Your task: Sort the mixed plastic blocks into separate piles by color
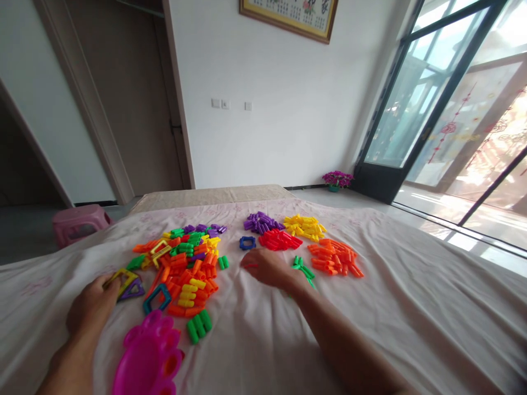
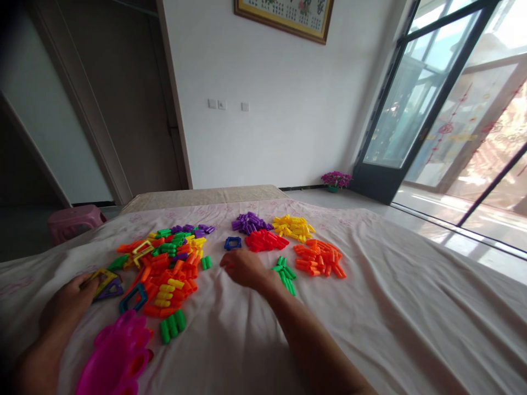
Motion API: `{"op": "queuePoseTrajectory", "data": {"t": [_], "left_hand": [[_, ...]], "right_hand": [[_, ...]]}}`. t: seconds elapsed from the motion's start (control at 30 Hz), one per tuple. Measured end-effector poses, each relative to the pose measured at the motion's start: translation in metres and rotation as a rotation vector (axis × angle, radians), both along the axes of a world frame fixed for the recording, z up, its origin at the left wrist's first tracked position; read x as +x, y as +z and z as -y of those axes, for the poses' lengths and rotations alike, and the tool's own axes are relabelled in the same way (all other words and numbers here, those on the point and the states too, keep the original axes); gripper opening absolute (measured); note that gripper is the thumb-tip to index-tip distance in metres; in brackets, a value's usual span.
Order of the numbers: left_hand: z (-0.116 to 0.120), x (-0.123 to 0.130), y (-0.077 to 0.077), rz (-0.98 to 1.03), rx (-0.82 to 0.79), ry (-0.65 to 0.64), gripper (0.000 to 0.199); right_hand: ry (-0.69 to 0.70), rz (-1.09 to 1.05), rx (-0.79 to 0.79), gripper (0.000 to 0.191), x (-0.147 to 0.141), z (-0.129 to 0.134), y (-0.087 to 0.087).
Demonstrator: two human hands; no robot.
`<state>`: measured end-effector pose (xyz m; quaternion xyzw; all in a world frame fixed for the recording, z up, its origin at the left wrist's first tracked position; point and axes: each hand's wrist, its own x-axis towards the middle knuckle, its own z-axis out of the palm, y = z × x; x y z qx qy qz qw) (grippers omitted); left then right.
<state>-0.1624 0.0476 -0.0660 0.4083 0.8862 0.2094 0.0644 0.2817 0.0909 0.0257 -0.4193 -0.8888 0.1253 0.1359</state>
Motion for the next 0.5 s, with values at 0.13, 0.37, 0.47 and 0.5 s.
{"op": "queuePoseTrajectory", "data": {"t": [0.13, 0.37, 0.47, 0.5], "left_hand": [[0.0, 0.002, 0.002, 0.032, 0.006, -0.002, 0.068], [0.0, 0.001, 0.001, 0.04, 0.021, -0.015, 0.065], [0.0, -0.001, -0.001, 0.033, 0.028, -0.016, 0.063], [-0.001, -0.001, -0.001, 0.032, 0.028, -0.015, 0.064]], "right_hand": [[0.223, -0.079, 0.03, 0.033, -0.049, 0.023, -0.031], [0.224, -0.031, 0.122, 0.044, -0.069, 0.029, -0.053], [0.154, -0.012, 0.125, 0.033, -0.068, 0.031, -0.053], [0.137, -0.013, 0.129, 0.031, -0.068, 0.032, -0.052]]}}
